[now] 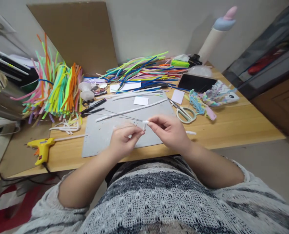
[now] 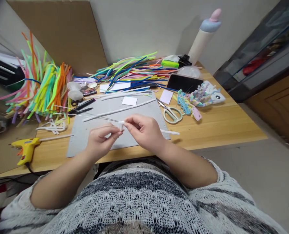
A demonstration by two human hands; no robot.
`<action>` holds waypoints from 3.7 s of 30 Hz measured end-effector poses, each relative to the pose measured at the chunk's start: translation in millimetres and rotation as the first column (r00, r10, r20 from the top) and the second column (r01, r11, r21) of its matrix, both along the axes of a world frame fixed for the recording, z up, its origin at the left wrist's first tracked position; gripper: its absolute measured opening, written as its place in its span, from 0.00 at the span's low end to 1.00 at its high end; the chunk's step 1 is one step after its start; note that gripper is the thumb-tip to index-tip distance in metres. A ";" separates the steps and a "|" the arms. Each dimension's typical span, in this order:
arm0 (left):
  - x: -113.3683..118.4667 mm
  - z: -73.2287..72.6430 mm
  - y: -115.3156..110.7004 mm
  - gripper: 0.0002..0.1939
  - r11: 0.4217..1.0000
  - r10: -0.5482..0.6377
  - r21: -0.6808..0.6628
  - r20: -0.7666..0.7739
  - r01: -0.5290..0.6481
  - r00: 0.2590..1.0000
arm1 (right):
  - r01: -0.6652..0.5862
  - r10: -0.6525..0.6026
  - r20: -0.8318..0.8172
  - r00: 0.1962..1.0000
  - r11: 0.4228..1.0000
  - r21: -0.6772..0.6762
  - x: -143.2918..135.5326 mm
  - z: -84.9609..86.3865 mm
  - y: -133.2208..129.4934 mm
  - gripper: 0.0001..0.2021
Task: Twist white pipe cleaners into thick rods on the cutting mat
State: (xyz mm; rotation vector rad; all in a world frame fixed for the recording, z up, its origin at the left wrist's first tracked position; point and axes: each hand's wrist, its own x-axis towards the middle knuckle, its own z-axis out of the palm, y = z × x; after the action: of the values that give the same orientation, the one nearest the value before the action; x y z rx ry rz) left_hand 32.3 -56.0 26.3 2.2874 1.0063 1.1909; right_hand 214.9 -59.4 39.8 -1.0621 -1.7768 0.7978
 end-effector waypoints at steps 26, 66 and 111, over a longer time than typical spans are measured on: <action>-4.5 -5.2 3.4 0.07 0.979 -0.026 -0.203 0.036 0.033 0.999 | -0.039 0.027 -0.107 0.994 0.993 -0.109 0.5 -3.4 -4.9 0.12; -31.6 68.6 -1.8 0.06 0.943 -0.009 0.261 -0.598 0.206 0.802 | -0.131 0.063 0.477 0.877 0.985 0.111 9.3 2.2 -3.7 0.11; -14.3 7.1 6.7 0.08 0.968 -0.155 -0.218 -0.112 0.127 0.982 | -0.272 0.269 -0.043 0.962 0.959 -0.083 5.6 19.0 -13.5 0.06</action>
State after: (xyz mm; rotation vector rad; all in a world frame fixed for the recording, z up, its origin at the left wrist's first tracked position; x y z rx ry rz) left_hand 18.0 -49.3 33.4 2.2471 0.9461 0.8468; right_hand 220.5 -72.9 58.8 -0.8666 -1.8997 1.0623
